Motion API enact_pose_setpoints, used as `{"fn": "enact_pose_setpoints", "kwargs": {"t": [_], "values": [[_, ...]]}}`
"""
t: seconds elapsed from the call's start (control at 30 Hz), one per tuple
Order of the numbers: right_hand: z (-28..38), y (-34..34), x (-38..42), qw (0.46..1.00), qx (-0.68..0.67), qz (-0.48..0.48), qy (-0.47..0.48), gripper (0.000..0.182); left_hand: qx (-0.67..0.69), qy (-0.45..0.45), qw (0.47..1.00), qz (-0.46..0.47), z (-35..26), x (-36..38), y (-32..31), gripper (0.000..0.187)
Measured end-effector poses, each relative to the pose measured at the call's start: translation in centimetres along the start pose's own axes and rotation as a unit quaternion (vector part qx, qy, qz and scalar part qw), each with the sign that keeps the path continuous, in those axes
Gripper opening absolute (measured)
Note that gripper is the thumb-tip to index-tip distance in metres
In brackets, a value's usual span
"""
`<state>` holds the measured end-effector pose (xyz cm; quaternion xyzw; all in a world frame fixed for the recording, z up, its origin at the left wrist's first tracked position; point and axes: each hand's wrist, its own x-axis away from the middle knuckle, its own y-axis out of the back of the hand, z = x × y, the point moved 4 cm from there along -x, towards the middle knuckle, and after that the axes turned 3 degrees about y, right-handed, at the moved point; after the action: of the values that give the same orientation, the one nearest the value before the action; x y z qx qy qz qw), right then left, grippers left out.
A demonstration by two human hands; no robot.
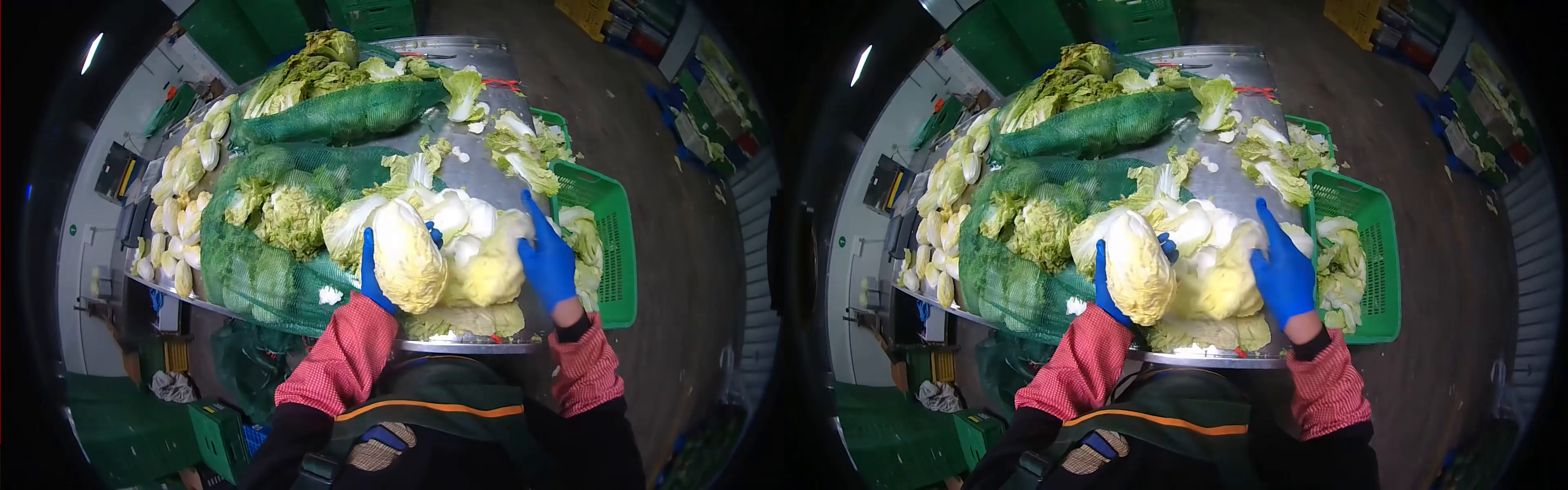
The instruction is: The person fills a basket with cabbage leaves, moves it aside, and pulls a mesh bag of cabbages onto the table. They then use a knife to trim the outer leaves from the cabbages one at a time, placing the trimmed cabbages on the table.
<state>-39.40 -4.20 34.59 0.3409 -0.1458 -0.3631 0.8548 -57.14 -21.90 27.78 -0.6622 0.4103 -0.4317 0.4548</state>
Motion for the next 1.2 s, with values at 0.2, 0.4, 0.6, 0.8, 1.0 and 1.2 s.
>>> {"fn": "enact_pose_setpoints", "kwargs": {"t": [0.2,0.4,0.6,0.8,1.0,1.2], "values": [[4.8,-5.1,0.0,0.899,-0.358,0.249,-0.047,0.067,-0.056,-0.017,0.998,-0.008,1.0,-0.8,-3.1,0.077],[4.3,-5.7,0.1,0.933,-0.306,0.192,0.008,0.064,-0.366,-0.01,0.925,-0.103,0.1,-0.1,0.3,0.066],[4.6,-6.5,0.0,0.937,-0.276,0.21,0.044,0.078,-0.47,-0.128,0.868,-0.094,-0.5,0.7,0.2,0.064],[5.2,-6.2,-0.1,0.939,-0.236,0.234,0.088,0.087,-0.549,-0.179,0.811,-0.098,-0.3,1.0,-0.1,0.079],[4.3,-6.9,0.4,0.955,-0.215,0.172,0.108,0.086,-0.581,-0.208,0.781,-0.096,0.2,0.6,0.1,0.087],[2.8,-7.9,0.4,0.963,-0.23,0.116,0.074,0.08,-0.608,-0.18,0.762,-0.13,1.1,-0.2,0.8,0.087]]}}
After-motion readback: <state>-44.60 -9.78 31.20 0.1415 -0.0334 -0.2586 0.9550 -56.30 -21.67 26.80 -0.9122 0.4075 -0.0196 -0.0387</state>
